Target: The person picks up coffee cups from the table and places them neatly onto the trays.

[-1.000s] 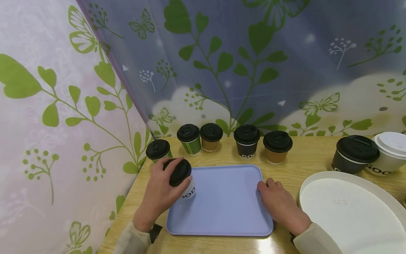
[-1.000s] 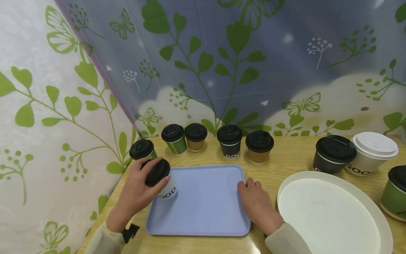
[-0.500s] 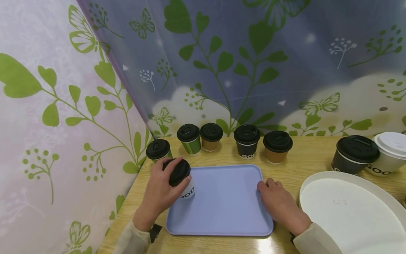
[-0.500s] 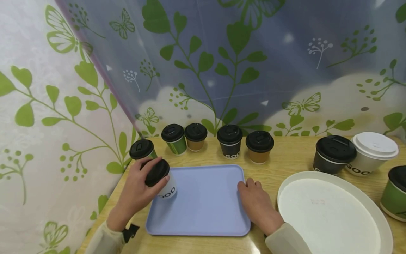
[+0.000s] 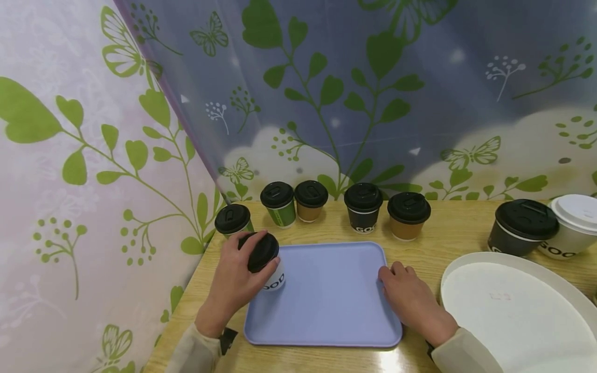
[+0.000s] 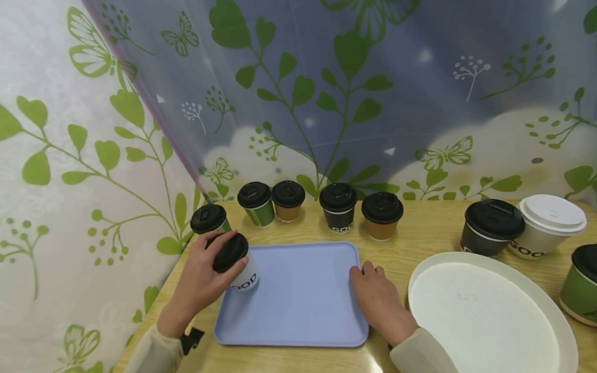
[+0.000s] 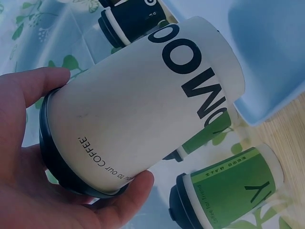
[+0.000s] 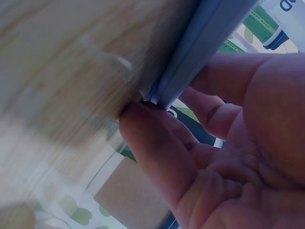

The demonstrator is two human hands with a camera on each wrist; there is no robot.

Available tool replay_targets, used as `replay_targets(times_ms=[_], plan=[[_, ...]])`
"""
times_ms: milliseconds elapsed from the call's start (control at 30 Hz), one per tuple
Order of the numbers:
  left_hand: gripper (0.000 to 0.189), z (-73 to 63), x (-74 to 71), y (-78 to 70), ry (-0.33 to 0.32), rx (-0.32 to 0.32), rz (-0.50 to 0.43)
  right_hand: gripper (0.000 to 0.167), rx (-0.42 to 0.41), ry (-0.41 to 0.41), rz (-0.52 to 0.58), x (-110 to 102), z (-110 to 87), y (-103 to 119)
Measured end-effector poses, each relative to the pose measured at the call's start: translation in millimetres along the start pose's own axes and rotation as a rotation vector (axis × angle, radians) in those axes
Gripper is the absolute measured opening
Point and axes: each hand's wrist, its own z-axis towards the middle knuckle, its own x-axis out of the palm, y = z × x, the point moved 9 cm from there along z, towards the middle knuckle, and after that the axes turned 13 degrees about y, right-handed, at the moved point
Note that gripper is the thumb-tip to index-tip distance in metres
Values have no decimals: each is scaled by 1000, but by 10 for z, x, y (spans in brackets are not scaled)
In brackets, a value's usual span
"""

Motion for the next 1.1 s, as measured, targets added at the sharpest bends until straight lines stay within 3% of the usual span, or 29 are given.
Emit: replay_targets(times_ms=[1100], plan=[[60,88,21,10,16,2,-4,14,-6,-27,-1,-16,-17,4]])
